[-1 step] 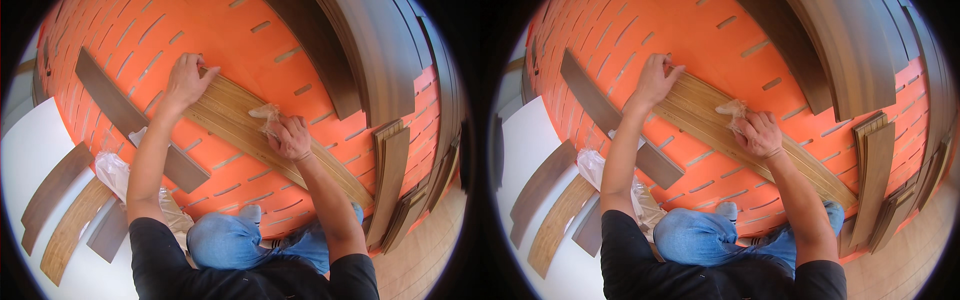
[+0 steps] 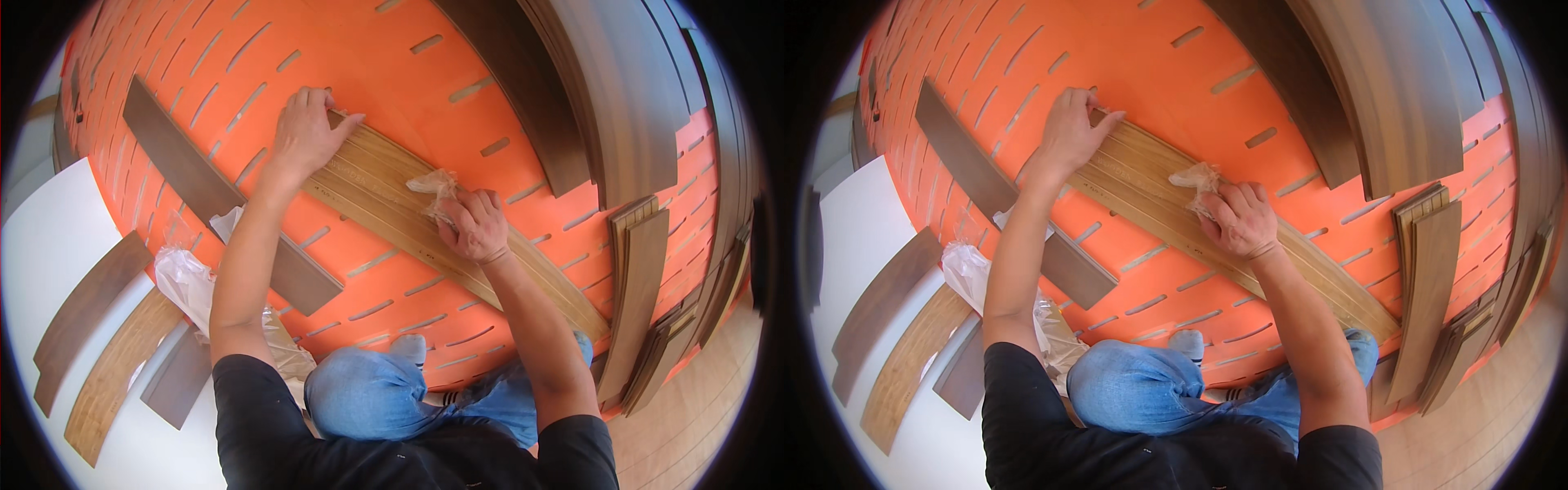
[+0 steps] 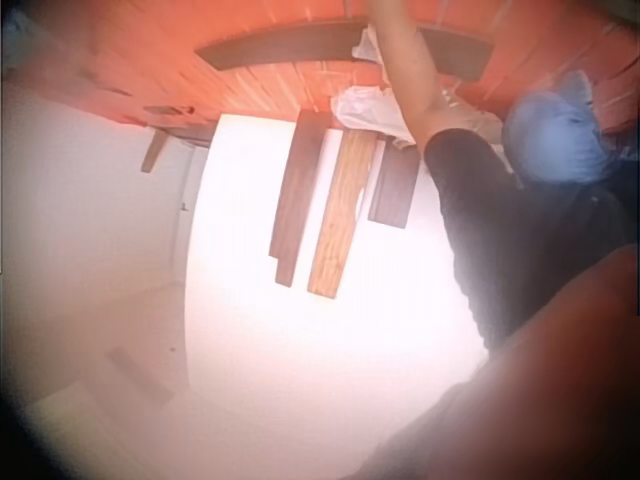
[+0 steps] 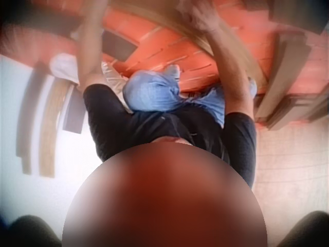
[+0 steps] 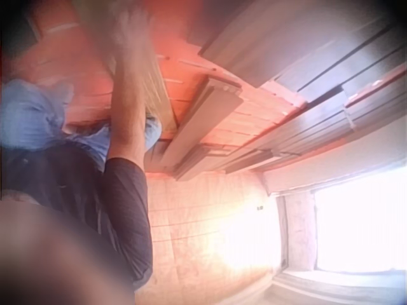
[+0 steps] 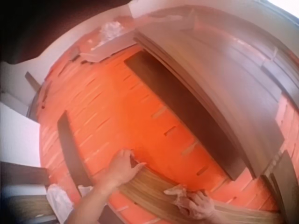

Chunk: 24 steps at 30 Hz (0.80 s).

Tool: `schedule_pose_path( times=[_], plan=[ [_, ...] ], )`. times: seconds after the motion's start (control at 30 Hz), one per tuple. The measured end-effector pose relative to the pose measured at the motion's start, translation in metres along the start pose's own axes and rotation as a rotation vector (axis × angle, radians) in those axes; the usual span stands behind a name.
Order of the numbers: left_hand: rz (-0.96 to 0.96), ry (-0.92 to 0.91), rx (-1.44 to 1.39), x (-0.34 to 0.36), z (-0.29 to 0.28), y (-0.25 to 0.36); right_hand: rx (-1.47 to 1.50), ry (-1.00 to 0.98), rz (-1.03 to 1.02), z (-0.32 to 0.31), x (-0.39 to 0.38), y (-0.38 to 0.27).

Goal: Installing wooden floor panels by removing protective film and positioning them on the floor.

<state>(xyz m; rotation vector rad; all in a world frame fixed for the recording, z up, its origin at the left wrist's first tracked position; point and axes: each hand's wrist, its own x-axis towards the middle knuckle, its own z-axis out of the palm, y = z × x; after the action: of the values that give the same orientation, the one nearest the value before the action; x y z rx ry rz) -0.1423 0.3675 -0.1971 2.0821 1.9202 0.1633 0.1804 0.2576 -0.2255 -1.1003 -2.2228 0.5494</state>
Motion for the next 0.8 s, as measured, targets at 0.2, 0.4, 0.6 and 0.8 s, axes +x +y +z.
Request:
schedule_pose_path(
  times=[0.2, 0.4, 0.6, 0.8],
  plan=[
    [-0.084, -0.003, 0.11, -0.005, 0.008, 0.012, -0.013, -0.028, 0.018, 0.002, 0.0, -0.001],
    [-0.124, 0.058, 0.007, -0.008, 0.018, 0.007, -0.025, -0.035, 0.016, 0.003, -0.003, -0.001],
    [-0.343, 0.143, -0.209, -0.016, 0.033, 0.003, -0.025, -0.046, 0.027, 0.002, -0.003, 0.0],
    [-0.435, 0.132, -0.304, -0.017, 0.032, -0.001, -0.018, -0.013, -0.004, 0.003, -0.003, 0.001]
  ],
)
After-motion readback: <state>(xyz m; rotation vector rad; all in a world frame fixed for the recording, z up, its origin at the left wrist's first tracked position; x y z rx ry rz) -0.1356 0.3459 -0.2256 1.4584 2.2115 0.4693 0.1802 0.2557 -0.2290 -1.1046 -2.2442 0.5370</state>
